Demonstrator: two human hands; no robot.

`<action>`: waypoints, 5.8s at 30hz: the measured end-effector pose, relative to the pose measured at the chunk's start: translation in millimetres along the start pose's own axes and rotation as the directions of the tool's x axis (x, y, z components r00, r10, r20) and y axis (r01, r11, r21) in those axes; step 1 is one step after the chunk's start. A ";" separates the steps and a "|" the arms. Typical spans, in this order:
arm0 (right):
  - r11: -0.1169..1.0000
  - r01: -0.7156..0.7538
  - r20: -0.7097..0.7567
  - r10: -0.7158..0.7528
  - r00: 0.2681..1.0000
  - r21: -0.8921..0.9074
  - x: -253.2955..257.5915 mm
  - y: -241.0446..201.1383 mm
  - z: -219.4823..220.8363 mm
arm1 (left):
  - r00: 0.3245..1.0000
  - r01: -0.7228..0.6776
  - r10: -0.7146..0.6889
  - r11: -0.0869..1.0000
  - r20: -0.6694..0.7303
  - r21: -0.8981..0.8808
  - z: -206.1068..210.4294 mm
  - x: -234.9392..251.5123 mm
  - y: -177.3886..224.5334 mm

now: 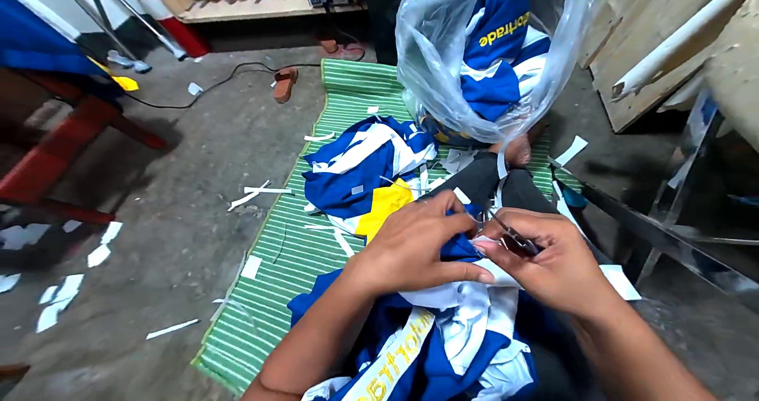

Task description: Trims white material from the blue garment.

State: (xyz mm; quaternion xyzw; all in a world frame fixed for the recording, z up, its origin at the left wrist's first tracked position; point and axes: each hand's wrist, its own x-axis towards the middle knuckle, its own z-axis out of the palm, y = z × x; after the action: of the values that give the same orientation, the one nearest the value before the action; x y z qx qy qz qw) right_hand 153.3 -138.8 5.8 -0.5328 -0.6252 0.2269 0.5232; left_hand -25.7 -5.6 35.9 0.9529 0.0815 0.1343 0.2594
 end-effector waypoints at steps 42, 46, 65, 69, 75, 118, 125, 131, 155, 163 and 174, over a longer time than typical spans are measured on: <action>0.848 -0.280 0.157 0.233 0.960 0.451 -57.6 26.7 -2.9 | 0.987 0.158 -0.114 0.836 0.116 -0.525 31.4 9.2 2.2; 0.860 -0.257 0.119 0.228 0.966 0.441 -59.5 28.3 -0.7 | 0.990 0.133 -0.090 0.839 0.108 -0.527 31.5 9.0 3.0; 0.972 -0.233 -0.093 0.229 0.969 -0.034 0.7 -6.8 -3.4 | 0.984 0.075 -0.040 0.975 0.172 -0.207 34.2 1.2 -13.0; 0.979 -0.076 -0.197 0.038 0.980 -0.188 8.4 -7.5 2.2 | 0.929 0.362 -0.348 0.925 0.126 -0.114 24.7 -8.8 -33.4; 0.975 0.218 -0.323 -0.197 0.926 0.031 36.4 -27.0 43.0 | 0.609 0.091 -0.041 0.996 -0.792 0.019 -16.6 -38.4 -13.4; 0.943 -0.263 0.136 0.238 0.962 0.203 -64.8 13.7 -43.9 | 0.932 0.219 -0.362 0.638 -0.036 -0.739 6.6 11.0 7.5; 0.955 -0.231 0.149 0.206 0.967 0.183 -56.5 15.5 -41.6 | 0.943 0.195 -0.331 0.641 -0.039 -0.742 8.9 9.8 9.5; 0.957 -0.209 0.124 0.187 0.974 0.201 -55.4 15.6 -39.7 | 0.942 0.195 -0.334 0.628 -0.034 -0.753 8.5 9.3 9.6; 0.975 -0.179 0.147 0.159 0.976 0.130 -37.5 10.9 -37.1 | 0.966 0.201 -0.255 0.650 0.039 -0.733 7.5 8.5 10.8; 0.971 -0.186 0.158 0.162 0.974 0.151 -30.1 8.4 -32.2 | 0.974 0.194 -0.218 0.656 0.062 -0.730 6.1 9.0 10.7; 0.950 -0.198 0.169 0.159 0.973 0.243 -21.1 5.9 -24.7 | 0.983 0.179 -0.151 0.673 0.104 -0.718 6.5 9.0 9.4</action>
State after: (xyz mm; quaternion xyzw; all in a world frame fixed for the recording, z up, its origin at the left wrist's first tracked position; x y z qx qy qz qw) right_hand 175.5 -162.7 0.8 -0.4964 -0.5763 0.3915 0.5178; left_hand -14.4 -14.6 37.3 0.7641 0.1031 0.1147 0.6263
